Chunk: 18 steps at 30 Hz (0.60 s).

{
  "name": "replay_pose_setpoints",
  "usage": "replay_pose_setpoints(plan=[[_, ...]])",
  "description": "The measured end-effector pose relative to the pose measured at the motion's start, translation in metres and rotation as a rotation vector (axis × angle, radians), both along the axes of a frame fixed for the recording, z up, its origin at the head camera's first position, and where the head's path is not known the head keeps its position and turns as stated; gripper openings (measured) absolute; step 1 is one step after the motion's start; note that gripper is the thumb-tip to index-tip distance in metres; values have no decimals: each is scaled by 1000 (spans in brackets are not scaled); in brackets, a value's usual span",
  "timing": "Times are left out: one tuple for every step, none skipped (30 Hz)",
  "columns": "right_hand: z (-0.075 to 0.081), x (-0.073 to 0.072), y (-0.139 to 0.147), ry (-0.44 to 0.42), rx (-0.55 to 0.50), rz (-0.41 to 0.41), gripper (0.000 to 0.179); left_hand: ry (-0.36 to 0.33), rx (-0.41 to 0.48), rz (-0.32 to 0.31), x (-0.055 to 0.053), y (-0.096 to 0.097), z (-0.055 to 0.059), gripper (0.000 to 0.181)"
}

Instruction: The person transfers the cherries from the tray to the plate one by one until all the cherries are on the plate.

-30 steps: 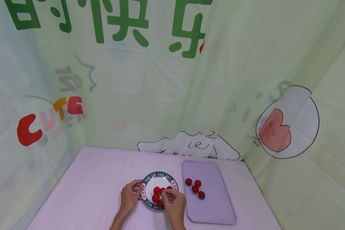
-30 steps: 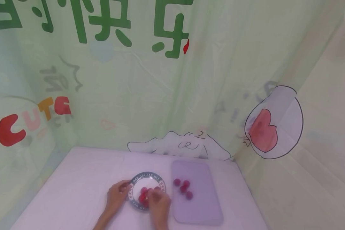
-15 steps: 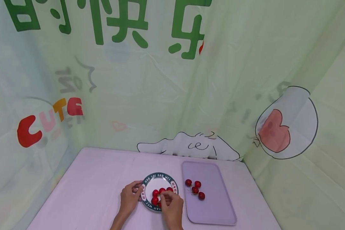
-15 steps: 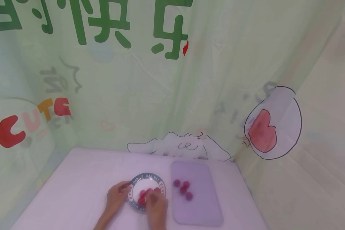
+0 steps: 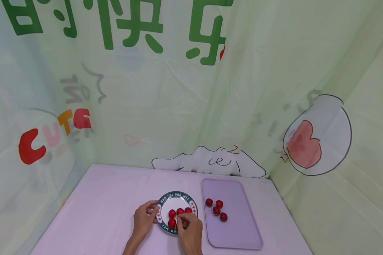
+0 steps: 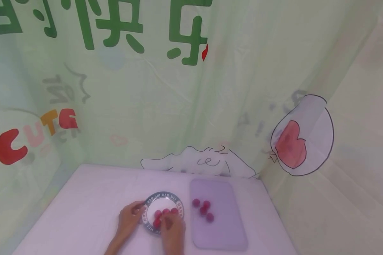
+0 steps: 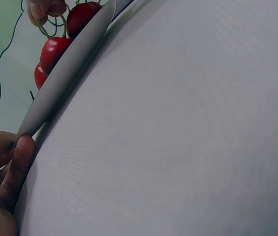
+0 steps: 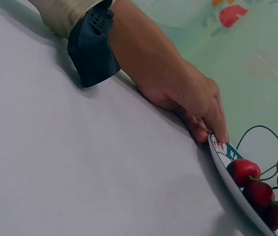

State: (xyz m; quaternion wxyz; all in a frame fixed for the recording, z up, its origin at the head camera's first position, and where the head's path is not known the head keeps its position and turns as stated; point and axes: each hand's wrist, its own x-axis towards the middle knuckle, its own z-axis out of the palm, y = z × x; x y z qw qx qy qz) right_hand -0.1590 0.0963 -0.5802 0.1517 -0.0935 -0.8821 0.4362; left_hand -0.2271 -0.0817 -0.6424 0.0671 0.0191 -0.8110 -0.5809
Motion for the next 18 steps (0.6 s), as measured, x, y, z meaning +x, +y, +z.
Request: replay_pose_setpoints(plan=[[0,0,1,4,10,1,11,-2,0,0,0,0,-1,29],[1,0,1,7,17,2,11,-4,0,0,0,0,-1,29],[1,1,1,10,23,2,11,-6,-1,0,-1,0,-2,29],[2,1,2,9,28,4,11,-7,-2,0,-1,0,-3,29],[2,1,2,10,31,7,11,-6,-2,-1,-1,-1,-3,29],[3,1,2,10,31,8,11,-7,-1,-1,-1,-1,-3,29],[4,1,3,8,32,9,11,-11,-2,-1,-2,-1,-3,29],[4,2,3,3,30,9,11,-11,-3,0,-2,-1,-3,29],[4,2,3,-1,32,7,11,-10,-2,0,-2,-1,-3,29],[4,1,3,-6,32,7,11,-9,0,1,-2,-1,-3,29],[4,1,3,-6,30,5,11,-8,3,1,-2,-1,-2,29],[4,1,4,-5,30,3,12,-11,4,2,-2,-1,-2,29],[4,1,4,-2,31,2,12,-13,2,2,-1,0,-2,29],[4,2,4,1,29,2,12,-14,2,2,-1,0,-1,29],[4,2,5,5,30,1,13,-16,3,2,-1,0,-1,29],[4,3,5,10,26,0,13,-14,4,2,0,-1,-1,29],[4,3,5,15,23,-1,13,-15,1,1,0,0,-1,29],[5,4,6,18,20,-2,14,-15,-1,0,0,0,-1,29]])
